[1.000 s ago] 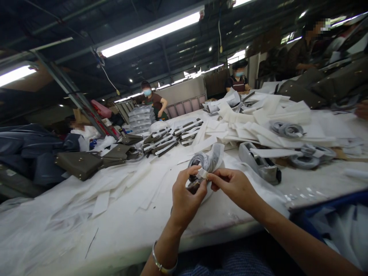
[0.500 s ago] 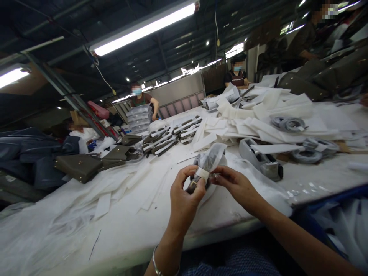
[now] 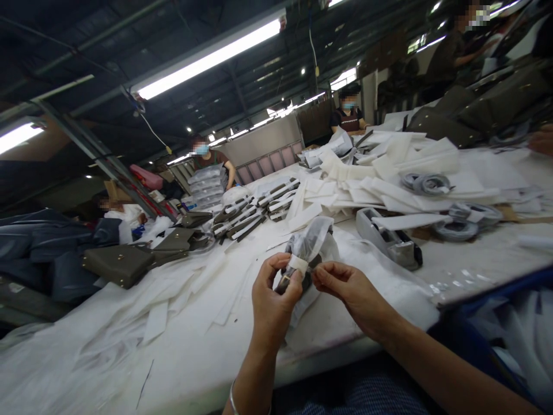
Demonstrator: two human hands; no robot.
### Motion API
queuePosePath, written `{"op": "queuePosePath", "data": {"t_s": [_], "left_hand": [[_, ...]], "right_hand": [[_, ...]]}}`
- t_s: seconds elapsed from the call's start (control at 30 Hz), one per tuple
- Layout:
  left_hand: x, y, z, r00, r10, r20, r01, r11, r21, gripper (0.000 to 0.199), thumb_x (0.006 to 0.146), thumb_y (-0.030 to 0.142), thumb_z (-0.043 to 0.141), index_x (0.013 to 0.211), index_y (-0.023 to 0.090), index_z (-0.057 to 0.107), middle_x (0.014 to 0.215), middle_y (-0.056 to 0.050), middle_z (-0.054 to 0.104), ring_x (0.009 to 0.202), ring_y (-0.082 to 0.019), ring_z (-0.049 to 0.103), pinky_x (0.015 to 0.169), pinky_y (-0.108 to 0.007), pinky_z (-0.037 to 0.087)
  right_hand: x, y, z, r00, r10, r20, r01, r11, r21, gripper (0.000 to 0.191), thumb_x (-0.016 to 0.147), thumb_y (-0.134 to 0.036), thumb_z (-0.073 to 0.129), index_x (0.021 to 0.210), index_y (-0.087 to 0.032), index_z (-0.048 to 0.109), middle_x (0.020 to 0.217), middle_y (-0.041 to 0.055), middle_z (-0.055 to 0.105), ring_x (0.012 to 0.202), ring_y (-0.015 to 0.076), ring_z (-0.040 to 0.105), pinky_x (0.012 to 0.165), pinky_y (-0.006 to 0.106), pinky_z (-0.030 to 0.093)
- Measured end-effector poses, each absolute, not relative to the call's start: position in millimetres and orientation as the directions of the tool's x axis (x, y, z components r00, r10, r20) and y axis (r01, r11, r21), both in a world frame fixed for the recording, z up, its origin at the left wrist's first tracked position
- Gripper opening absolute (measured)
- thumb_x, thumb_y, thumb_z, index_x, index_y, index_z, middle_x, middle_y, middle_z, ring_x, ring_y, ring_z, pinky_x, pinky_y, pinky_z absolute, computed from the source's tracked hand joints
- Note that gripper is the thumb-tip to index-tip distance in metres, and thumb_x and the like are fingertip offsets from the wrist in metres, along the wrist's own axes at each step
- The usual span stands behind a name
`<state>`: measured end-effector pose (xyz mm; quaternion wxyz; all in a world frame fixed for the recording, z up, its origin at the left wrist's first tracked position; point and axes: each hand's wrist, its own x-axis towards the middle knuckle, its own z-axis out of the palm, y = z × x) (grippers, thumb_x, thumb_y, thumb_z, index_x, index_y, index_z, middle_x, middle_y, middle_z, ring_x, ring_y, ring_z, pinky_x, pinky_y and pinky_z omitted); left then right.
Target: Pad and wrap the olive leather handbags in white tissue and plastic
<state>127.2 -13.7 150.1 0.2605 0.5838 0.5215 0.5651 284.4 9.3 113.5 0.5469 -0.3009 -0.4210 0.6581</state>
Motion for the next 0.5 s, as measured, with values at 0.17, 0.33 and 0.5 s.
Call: {"op": "queuePosePath", "data": {"t_s": [0.17, 0.33, 0.5], "left_hand": [[131, -17, 151, -0.137, 0.944, 0.299, 0.261, -0.257, 0.931, 0.036, 0.079, 0.035, 0.071, 0.110, 0.019, 0.064, 0.103, -0.006, 0.070, 0.093, -0.019, 0.067, 0.082, -0.028, 0.053], [132, -14, 148, -0.161, 0.925, 0.345, 0.331, -0.279, 0.902, 0.036, 0.079, 0.036, 0.070, 0.111, 0.020, 0.065, 0.104, -0.005, 0.070, 0.096, -0.020, 0.067, 0.086, -0.030, 0.053], [132, -15, 141, -0.158, 0.891, 0.425, 0.498, -0.300, 0.814, 0.032, 0.078, 0.038, 0.071, 0.107, 0.023, 0.067, 0.110, -0.005, 0.070, 0.106, -0.024, 0.064, 0.096, -0.035, 0.048]], "right_hand": [[269, 9, 112, -0.160, 0.979, 0.129, -0.528, 0.026, -0.849, 0.036, 0.069, -0.052, 0.083, 0.072, -0.018, 0.069, 0.074, 0.0001, 0.064, 0.074, 0.0150, 0.055, 0.076, 0.030, 0.046], [251, 9, 112, -0.089, 0.987, 0.131, -0.586, 0.054, -0.808, 0.039, 0.071, -0.056, 0.080, 0.074, -0.019, 0.066, 0.071, -0.0005, 0.062, 0.071, 0.0158, 0.055, 0.072, 0.030, 0.046], [239, 13, 112, -0.083, 0.987, 0.136, -0.643, 0.051, -0.764, 0.036, 0.070, -0.053, 0.080, 0.082, -0.021, 0.070, 0.074, 0.0006, 0.065, 0.072, 0.0183, 0.060, 0.070, 0.032, 0.048]]}}
